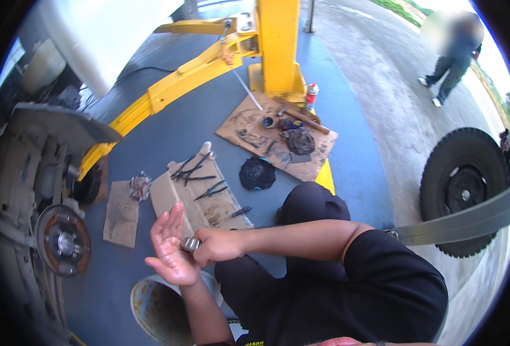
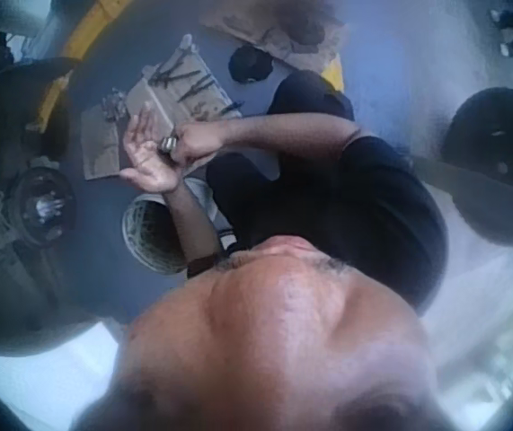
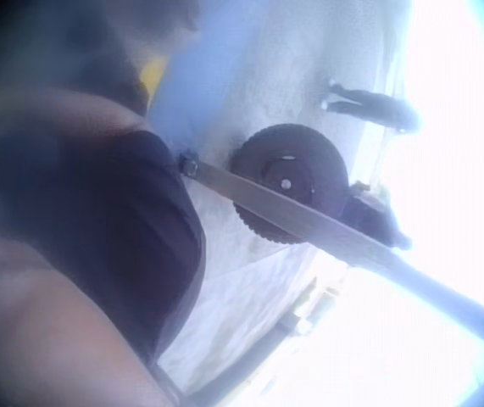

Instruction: The person applies grease to a tapered roller bearing by hand, rotating and pressing the bearing to spread the grease across the rollers and raceways. The person repeatedly scoops grease from a bucket and works it into the bearing throughout the clip.

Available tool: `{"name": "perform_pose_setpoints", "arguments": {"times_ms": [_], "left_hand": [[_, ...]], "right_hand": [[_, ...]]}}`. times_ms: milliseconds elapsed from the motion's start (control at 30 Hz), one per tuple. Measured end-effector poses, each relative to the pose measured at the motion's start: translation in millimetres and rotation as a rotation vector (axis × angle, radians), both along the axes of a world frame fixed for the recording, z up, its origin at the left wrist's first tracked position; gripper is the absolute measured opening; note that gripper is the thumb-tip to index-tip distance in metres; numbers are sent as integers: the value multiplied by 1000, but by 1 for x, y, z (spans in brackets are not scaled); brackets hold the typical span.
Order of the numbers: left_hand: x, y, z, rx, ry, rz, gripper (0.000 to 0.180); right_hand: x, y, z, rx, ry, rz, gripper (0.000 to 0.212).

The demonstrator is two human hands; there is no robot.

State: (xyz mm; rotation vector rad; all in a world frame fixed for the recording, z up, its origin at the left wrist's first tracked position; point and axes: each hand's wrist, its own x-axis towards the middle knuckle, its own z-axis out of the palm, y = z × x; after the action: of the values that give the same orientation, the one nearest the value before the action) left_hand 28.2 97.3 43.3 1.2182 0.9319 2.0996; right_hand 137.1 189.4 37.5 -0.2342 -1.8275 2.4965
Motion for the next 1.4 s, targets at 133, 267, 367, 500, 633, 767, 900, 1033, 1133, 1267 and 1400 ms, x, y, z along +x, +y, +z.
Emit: {"name": "perform_pose_setpoints", "arguments": {"times_ms": [133,267,367,500,633,767,900,1033,1133,1267,1400], "left_hand": [[-9,-9,9,-41,212,-6,96],[-18,-16,18,-93,361,121,92],[-6,-11,18,145,209,87,90],[0,-10,23,95,243,39,96],[9,-10,38,38,308,-8,97],[6,-19,45,-195,665,75,98],[4,-51,33,-238,556,239,102],[60,-56,41,-125,385,312,106],[66,-56,48,-114,442,336,111],[53,-45,33,-139,519,221,117],[20,-89,-1,-209,468,231,113]], "right_hand": [[1,-4,0,-467,-126,239,12],[-1,0,1,-605,-71,315,13],[-3,0,-2,-330,-141,114,12],[7,-1,6,-496,-164,247,16],[15,-1,-2,-733,-154,439,16],[21,-5,-5,-800,-126,543,18],[24,-10,14,-698,44,420,18],[29,-29,28,-449,7,138,18],[33,-44,28,-418,-38,136,18],[51,-42,21,-513,-102,345,21],[42,-58,13,-501,-34,417,34]]}}
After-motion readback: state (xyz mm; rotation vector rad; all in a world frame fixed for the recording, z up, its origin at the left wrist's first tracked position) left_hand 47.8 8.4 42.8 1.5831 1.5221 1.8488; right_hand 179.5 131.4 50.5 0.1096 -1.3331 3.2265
